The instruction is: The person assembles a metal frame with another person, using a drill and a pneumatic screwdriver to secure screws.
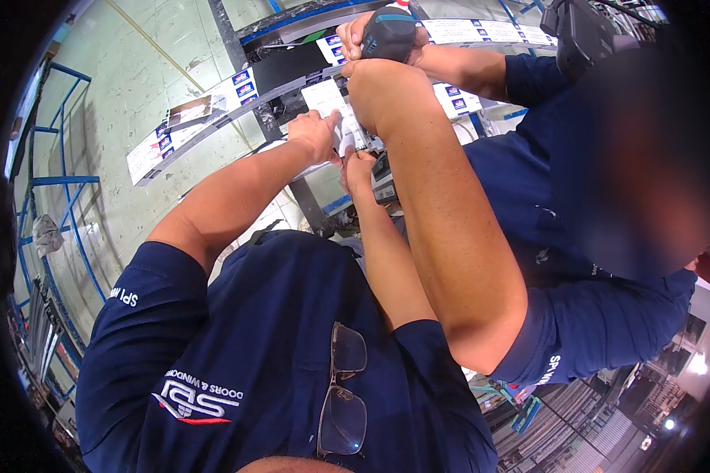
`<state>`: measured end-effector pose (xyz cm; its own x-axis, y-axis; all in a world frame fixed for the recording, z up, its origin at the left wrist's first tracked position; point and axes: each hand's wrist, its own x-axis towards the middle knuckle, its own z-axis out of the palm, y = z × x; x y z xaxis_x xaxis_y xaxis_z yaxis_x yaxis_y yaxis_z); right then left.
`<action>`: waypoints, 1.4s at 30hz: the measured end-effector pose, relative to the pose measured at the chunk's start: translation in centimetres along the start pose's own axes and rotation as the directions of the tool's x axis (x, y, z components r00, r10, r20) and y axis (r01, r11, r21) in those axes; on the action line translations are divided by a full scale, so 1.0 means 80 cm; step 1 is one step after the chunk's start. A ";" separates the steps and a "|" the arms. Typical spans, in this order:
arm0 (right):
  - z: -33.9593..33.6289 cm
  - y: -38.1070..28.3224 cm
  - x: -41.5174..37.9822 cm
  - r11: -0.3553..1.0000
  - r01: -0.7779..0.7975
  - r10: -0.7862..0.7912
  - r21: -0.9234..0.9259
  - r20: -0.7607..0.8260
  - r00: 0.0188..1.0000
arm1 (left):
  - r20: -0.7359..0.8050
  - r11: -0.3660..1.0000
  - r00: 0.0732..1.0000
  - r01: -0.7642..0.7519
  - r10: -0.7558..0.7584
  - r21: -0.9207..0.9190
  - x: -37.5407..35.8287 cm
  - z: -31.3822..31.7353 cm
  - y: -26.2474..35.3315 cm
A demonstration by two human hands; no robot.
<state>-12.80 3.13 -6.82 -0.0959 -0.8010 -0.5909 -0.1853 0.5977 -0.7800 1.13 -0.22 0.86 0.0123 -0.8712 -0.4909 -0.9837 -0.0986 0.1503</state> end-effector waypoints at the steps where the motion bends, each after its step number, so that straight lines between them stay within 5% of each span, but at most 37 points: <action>1: 0.000 0.000 0.000 1.000 0.011 -0.011 -0.022 -0.003 1.000 | -0.001 1.000 1.000 -0.003 0.003 0.001 0.000 0.000 0.000; 42: 0.000 -0.006 -0.003 0.999 -0.004 0.004 -0.040 0.001 1.000 | -0.008 1.000 1.000 0.006 -0.006 -0.022 0.000 -0.001 0.000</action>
<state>-12.67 3.08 -6.31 -0.0960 -0.7986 -0.5941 -0.2241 0.5989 -0.7688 1.16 -0.24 0.96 0.0195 -0.8742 -0.4852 -0.9795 -0.1139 0.1660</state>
